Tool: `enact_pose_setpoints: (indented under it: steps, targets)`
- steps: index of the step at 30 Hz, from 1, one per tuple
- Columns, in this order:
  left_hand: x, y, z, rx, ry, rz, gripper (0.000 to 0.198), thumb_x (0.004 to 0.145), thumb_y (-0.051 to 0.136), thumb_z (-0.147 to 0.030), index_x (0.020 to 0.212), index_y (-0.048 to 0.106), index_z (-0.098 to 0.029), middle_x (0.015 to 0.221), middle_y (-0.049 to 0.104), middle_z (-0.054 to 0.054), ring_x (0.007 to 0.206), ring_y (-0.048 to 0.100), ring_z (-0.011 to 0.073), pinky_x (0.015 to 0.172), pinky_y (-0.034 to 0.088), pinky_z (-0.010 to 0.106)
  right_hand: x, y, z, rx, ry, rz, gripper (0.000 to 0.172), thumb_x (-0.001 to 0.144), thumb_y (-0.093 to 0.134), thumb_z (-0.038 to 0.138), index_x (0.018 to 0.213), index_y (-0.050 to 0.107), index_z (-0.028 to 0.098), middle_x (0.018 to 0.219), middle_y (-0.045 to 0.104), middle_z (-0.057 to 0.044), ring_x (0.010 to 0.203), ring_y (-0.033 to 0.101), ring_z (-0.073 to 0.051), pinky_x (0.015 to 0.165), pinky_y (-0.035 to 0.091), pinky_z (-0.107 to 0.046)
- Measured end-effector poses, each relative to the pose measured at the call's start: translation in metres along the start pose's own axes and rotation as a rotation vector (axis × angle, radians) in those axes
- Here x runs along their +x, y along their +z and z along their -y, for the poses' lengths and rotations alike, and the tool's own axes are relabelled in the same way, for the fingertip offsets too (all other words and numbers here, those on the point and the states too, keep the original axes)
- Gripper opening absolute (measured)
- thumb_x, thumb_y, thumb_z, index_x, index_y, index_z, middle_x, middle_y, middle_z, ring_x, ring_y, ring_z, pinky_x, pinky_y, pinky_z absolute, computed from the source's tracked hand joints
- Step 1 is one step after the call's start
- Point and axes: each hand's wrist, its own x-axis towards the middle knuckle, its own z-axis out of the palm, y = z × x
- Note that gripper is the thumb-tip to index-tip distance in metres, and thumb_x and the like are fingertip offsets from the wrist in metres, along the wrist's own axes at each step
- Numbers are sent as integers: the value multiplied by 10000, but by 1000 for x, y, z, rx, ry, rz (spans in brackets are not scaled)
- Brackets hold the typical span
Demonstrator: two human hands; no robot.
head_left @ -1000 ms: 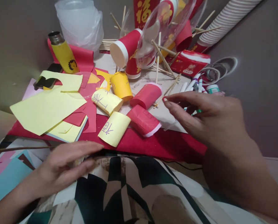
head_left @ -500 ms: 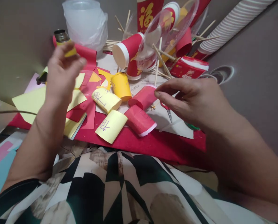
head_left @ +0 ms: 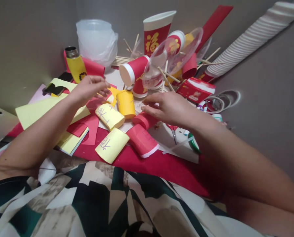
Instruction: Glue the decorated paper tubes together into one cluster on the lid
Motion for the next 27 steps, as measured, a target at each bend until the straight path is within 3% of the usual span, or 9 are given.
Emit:
enact_pose_setpoints:
  steps: [4, 7, 10, 14, 18, 22, 27]
  targets:
    - [-4, 2, 7, 298, -72, 231, 130, 773, 773, -251, 829, 720, -146, 787, 734, 42, 667, 642, 141, 622, 464, 244, 6, 0, -5, -25, -9, 28, 325, 975, 516, 329, 1074, 787, 179, 1033, 808, -123, 874, 716, -258, 686, 435, -337]
    - [-3, 1, 5, 391, -90, 388, 225, 774, 771, -360, 857, 740, -153, 781, 716, 37, 661, 619, 152, 599, 440, 243, 5, -1, -12, 45, -16, -66, 307, 956, 544, 326, 1091, 791, 203, 1091, 814, -112, 946, 737, -276, 750, 495, -361]
    - [-3, -1, 3, 475, -54, 475, 332, 776, 754, -454, 914, 764, -152, 820, 720, 43, 698, 609, 162, 607, 424, 241, -9, -3, -16, 157, 8, -207, 308, 956, 553, 352, 1083, 789, 202, 1091, 818, -109, 948, 752, -288, 785, 540, -391]
    - [-6, -5, 5, 531, -6, 465, 404, 770, 740, -521, 942, 759, -156, 818, 724, 52, 720, 629, 187, 597, 410, 246, -44, 1, -11, 207, 44, -404, 218, 962, 596, 322, 1052, 771, 227, 1026, 824, -93, 899, 770, -274, 769, 570, -389]
    - [-12, -8, 9, 455, -58, 456, 433, 765, 761, -510, 1029, 734, -168, 818, 735, 60, 697, 642, 195, 571, 412, 247, -83, 15, 3, 170, -13, -488, 143, 985, 637, 268, 1100, 723, 271, 1024, 820, -80, 885, 778, -255, 751, 586, -380]
    - [-16, -8, 12, 302, -116, 412, 357, 739, 809, -358, 1039, 727, -182, 762, 711, 26, 631, 610, 153, 559, 414, 231, -106, 28, 21, 180, -175, -492, 227, 980, 660, 194, 1205, 659, 223, 1077, 805, -105, 946, 775, -241, 834, 603, -387]
    - [-17, 1, 7, 112, -230, 322, 184, 748, 769, -114, 918, 732, -173, 638, 668, -7, 567, 603, 129, 559, 448, 225, -103, 29, 40, 174, -385, -401, 243, 1007, 622, 232, 1235, 654, 154, 1126, 798, -121, 1052, 754, -244, 952, 578, -413]
